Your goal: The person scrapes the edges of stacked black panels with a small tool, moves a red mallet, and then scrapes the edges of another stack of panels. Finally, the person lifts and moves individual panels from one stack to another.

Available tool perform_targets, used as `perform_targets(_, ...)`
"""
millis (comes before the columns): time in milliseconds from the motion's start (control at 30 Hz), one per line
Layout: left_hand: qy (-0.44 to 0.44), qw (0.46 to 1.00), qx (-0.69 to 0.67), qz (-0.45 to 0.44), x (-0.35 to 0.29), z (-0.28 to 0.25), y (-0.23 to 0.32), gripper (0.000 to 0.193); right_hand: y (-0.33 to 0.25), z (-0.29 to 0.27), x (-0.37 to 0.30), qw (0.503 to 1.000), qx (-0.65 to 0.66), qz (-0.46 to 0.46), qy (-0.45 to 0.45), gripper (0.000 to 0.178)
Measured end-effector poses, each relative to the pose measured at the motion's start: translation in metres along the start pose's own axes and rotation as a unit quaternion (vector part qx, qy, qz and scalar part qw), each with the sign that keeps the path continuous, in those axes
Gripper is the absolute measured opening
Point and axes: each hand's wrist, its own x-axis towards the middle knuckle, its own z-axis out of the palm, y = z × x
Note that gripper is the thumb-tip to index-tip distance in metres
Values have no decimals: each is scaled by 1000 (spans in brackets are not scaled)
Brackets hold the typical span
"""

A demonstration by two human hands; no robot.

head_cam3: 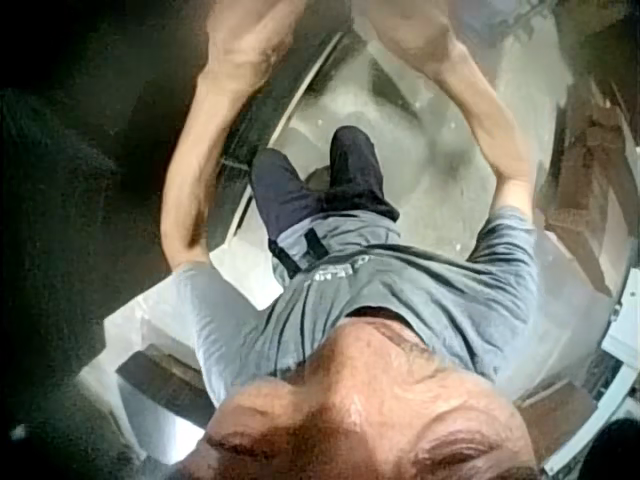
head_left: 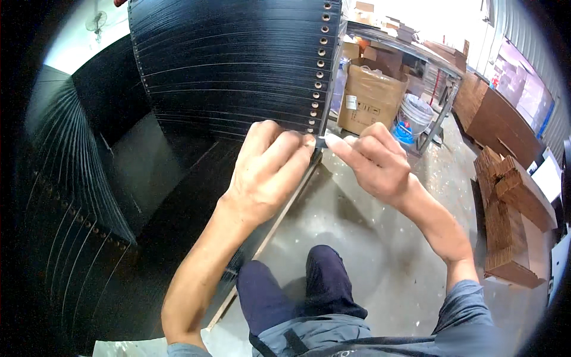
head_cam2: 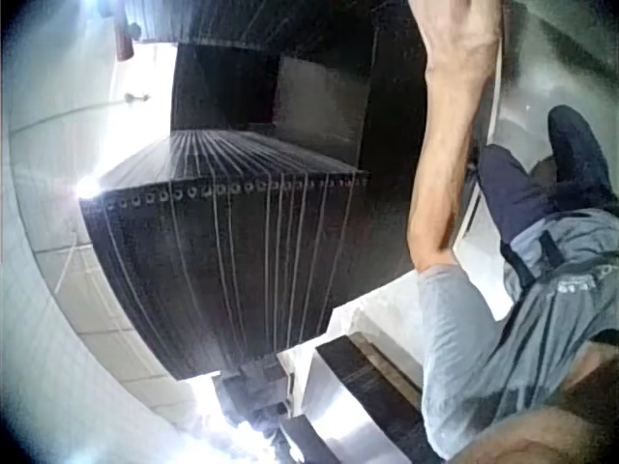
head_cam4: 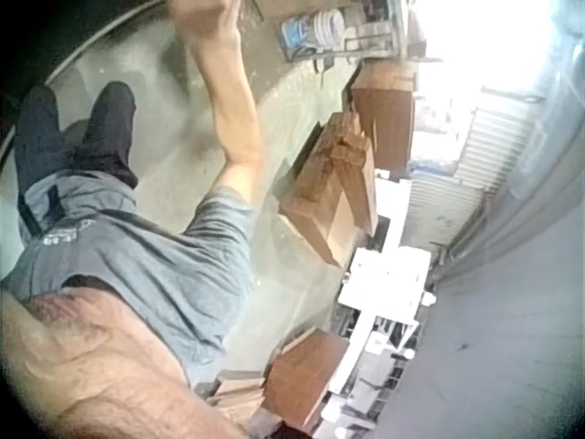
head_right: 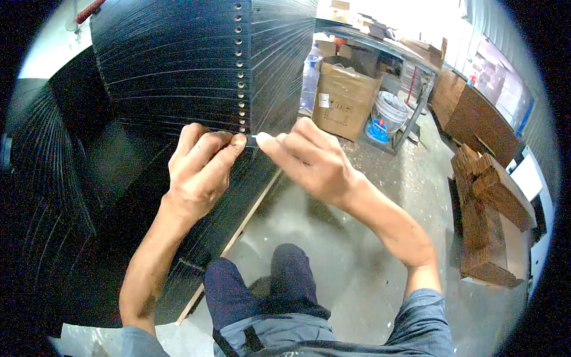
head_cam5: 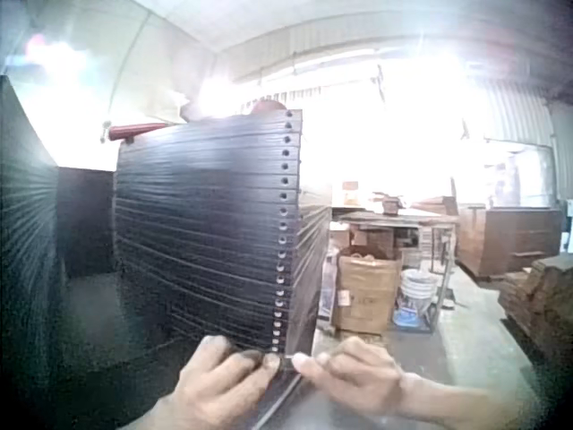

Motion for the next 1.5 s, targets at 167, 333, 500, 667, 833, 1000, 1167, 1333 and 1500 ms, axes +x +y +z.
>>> perform_targets(167,73,993,42,79,45,-22,-36,26,30,-16,54,991,-96,-66,59,40)
perform_targets(333,79,992,49,90,51,-11,-47,19,50,-11,59,990,-78,-78,86,39)
perform_targets(500,-135,986,-15,-94,-102,8,22,35,-42,40,-57,984,90,43,-147,50)
perform_targets(667,-118,985,-47,-120,-72,-17,46,39,-53,31,-50,994,98,43,-16,46)
perform_targets(833,1,999,34,-30,20,-42,14,20,-13,-2,32,992,38,70,101,38)
perform_targets(1000,77,989,99,79,107,-50,-28,12,38,-15,98,964,-12,74,254,24)
perform_targets(1167,88,969,194,126,177,-64,-50,9,80,-35,146,943,-15,91,320,21)
perform_targets(1333,57,971,191,131,206,-61,-55,6,105,-40,158,946,-23,76,314,18)
perform_targets(1500,60,967,207,139,204,-56,-66,6,111,-31,160,934,52,88,341,17)
